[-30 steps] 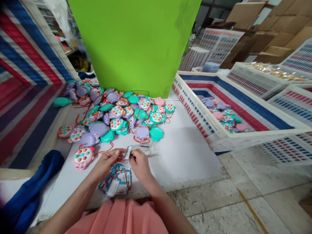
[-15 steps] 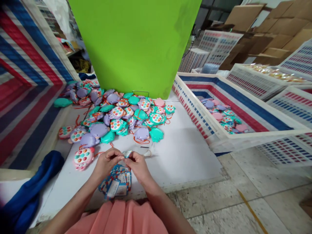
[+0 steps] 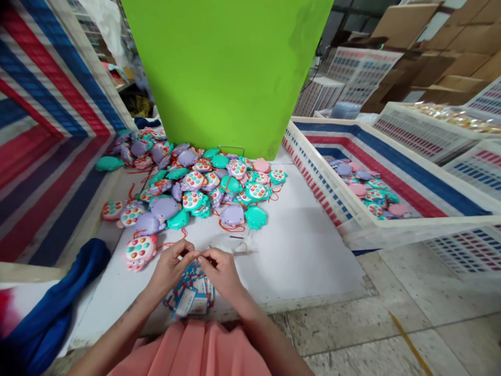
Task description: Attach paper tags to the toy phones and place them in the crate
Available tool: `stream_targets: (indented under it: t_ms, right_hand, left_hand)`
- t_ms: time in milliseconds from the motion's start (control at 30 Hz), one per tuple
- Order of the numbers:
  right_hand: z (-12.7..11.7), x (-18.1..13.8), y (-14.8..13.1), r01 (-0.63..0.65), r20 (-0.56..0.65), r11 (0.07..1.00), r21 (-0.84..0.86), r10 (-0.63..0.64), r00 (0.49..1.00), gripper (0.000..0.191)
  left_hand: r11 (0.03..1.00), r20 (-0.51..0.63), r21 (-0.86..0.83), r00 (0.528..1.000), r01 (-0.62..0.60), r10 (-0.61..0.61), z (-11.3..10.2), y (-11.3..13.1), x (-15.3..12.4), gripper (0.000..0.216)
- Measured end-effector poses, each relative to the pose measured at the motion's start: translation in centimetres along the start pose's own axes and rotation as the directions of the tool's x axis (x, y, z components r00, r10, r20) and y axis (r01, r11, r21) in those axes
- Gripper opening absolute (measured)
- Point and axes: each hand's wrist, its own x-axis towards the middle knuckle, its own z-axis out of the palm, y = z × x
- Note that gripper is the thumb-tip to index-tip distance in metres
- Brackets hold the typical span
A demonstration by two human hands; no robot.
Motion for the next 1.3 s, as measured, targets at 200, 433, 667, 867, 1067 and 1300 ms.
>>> stream_targets:
  t_ms: [200, 433, 667, 867, 1067, 1300]
  right_hand:
    - [-0.3, 0.3, 0.7, -0.062, -0.017, 0.998, 0.017, 0.063, 0.998, 0.017]
    - [-0.5, 0.7, 1.4, -0.090, -0.049, 0.994, 0.055, 0.092, 0.995, 0.016]
    - [-1.4, 2.2, 0.1, 0.005, -0.297, 0.998, -0.056, -0.021, 0.955, 0.016]
    - [-1.7, 3.5, -1.7, 0.084, -0.387, 0.985, -0.149, -0.136, 0.912, 0.015]
    - [-1.5, 3.0, -1.6, 0.068, -0.481, 0.986, -0.150, -0.132, 0.866, 0.013]
    - [-3.2, 3.7, -0.6, 0.014, -0.482, 0.999, -0.036, -0.030, 0.875, 0.014]
  left_hand:
    - [0.870, -0.085, 0.493, 0.995, -0.001, 0.049, -3.6, -4.1, -0.8, 0.024]
    - [0.709, -0.255, 0.629, 0.946, 0.319, -0.200, -7.3, -9.9, -2.5, 0.064]
    - [0.796, 0.042, -0.429, 0.890, 0.427, -0.455, -5.6, -4.1, -1.3, 0.059]
    - [0.562, 0.370, -0.684, 0.885, 0.466, -0.283, -0.6, 0.6, -0.1, 0.047]
    - [0.531, 0.414, -0.714, 0.887, 0.456, -0.205, 1.4, 1.7, 0.3, 0.048]
    - [0.629, 0.533, -0.621, 0.840, 0.468, -0.099, 0.2, 2.0, 0.1, 0.043]
